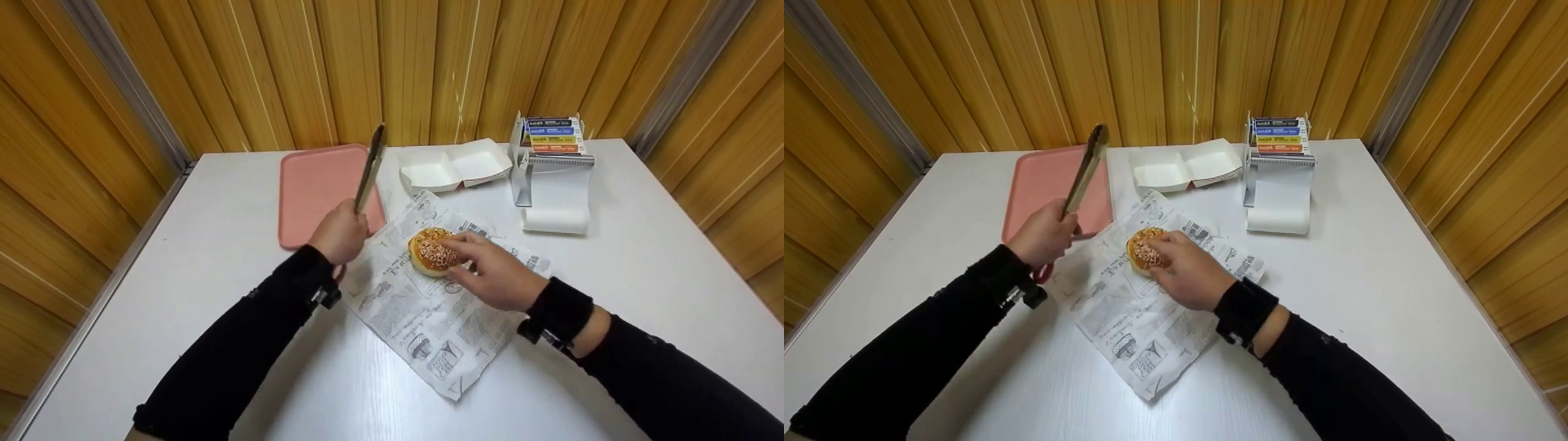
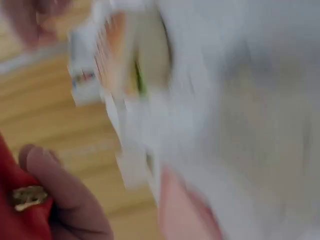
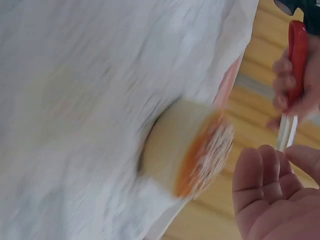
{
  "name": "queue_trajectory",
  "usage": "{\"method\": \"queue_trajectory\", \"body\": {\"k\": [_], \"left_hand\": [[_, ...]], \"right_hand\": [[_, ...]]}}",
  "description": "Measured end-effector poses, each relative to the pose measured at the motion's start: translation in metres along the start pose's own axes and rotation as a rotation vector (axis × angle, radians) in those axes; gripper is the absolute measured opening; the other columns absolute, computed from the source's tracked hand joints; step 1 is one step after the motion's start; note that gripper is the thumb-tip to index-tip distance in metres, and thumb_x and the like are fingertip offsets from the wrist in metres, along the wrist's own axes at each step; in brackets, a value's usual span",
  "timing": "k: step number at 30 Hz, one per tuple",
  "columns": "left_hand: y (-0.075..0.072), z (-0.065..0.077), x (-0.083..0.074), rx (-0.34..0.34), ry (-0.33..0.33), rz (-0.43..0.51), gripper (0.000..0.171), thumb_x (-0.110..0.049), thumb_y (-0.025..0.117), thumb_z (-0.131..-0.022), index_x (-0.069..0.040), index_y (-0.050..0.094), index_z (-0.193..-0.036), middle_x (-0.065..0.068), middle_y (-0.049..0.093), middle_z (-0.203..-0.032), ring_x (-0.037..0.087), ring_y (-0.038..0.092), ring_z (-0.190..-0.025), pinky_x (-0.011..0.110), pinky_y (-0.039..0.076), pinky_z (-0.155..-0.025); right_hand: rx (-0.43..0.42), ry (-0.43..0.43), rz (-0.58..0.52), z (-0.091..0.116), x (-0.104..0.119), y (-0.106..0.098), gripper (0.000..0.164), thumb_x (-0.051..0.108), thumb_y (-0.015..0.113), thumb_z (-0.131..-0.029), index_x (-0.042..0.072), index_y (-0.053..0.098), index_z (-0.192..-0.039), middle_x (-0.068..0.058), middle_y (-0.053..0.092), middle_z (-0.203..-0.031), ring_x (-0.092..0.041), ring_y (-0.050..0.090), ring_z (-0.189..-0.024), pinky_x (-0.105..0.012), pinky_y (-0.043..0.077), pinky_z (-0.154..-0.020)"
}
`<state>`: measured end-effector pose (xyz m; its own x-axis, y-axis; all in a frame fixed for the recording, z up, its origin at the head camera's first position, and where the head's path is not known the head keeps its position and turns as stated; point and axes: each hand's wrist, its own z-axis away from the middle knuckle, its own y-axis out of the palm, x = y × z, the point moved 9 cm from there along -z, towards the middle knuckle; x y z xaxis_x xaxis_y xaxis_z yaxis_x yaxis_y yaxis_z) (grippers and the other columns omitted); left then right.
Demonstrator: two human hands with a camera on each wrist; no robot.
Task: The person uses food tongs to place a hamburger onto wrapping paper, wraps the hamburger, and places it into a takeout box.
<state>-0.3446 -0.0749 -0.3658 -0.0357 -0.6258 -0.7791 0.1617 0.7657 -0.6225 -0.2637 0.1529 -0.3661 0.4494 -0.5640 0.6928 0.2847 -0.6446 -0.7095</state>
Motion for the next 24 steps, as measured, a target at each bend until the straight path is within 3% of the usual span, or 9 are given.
{"method": "queue_trajectory", "body": {"k": [4, 9, 15, 20, 24], "left_hand": [[-0.037, -0.026, 0.029, -0.064, 0.001, -0.224, 0.038, -0.013, 0.04, -0.111, 0.012, 0.055, -0.134, 0.027, 0.067, -0.116, 0.035, 0.061, -0.095, 0.047, 0.056, -0.09], [-0.058, -0.049, 0.066, -0.054, -0.065, -0.436, 0.033, -0.007, 0.048, -0.107, 0.013, 0.057, -0.131, 0.028, 0.067, -0.114, 0.039, 0.063, -0.095, 0.05, 0.056, -0.088], [-0.06, -0.068, 0.089, -0.088, -0.111, -0.572, 0.024, -0.003, 0.054, -0.104, 0.012, 0.064, -0.12, 0.028, 0.071, -0.112, 0.04, 0.069, -0.096, 0.053, 0.059, -0.085], [-0.056, -0.073, 0.092, -0.14, -0.142, -0.567, 0.023, -0.004, 0.05, -0.106, 0.01, 0.064, -0.118, 0.028, 0.072, -0.111, 0.041, 0.07, -0.096, 0.056, 0.06, -0.085], [-0.05, -0.075, 0.092, -0.14, -0.145, -0.564, 0.025, -0.004, 0.047, -0.107, 0.011, 0.062, -0.122, 0.029, 0.071, -0.112, 0.042, 0.07, -0.099, 0.056, 0.058, -0.087]], "right_hand": [[-0.081, 0.073, 0.079, 0.015, -0.034, -0.027, 0.046, 0.006, 0.064, -0.102, -0.005, 0.058, -0.146, -0.021, 0.059, -0.14, -0.04, 0.061, -0.117, -0.055, 0.054, -0.098], [-0.038, 0.21, 0.159, 0.032, -0.074, -0.036, 0.044, 0.007, 0.061, -0.103, -0.008, 0.059, -0.144, -0.023, 0.059, -0.14, -0.04, 0.06, -0.119, -0.057, 0.052, -0.1], [0.09, 0.281, 0.262, 0.045, -0.099, -0.03, 0.045, 0.012, 0.063, -0.103, -0.009, 0.059, -0.143, -0.031, 0.056, -0.145, -0.05, 0.052, -0.136, -0.064, 0.041, -0.114], [0.129, 0.289, 0.312, 0.05, -0.104, -0.028, 0.048, 0.015, 0.067, -0.102, -0.009, 0.059, -0.143, -0.033, 0.054, -0.146, -0.053, 0.05, -0.137, -0.066, 0.039, -0.115], [0.143, 0.291, 0.357, 0.053, -0.105, -0.027, 0.054, 0.02, 0.071, -0.099, -0.01, 0.059, -0.142, -0.034, 0.053, -0.146, -0.054, 0.049, -0.137, -0.066, 0.038, -0.115]]}}
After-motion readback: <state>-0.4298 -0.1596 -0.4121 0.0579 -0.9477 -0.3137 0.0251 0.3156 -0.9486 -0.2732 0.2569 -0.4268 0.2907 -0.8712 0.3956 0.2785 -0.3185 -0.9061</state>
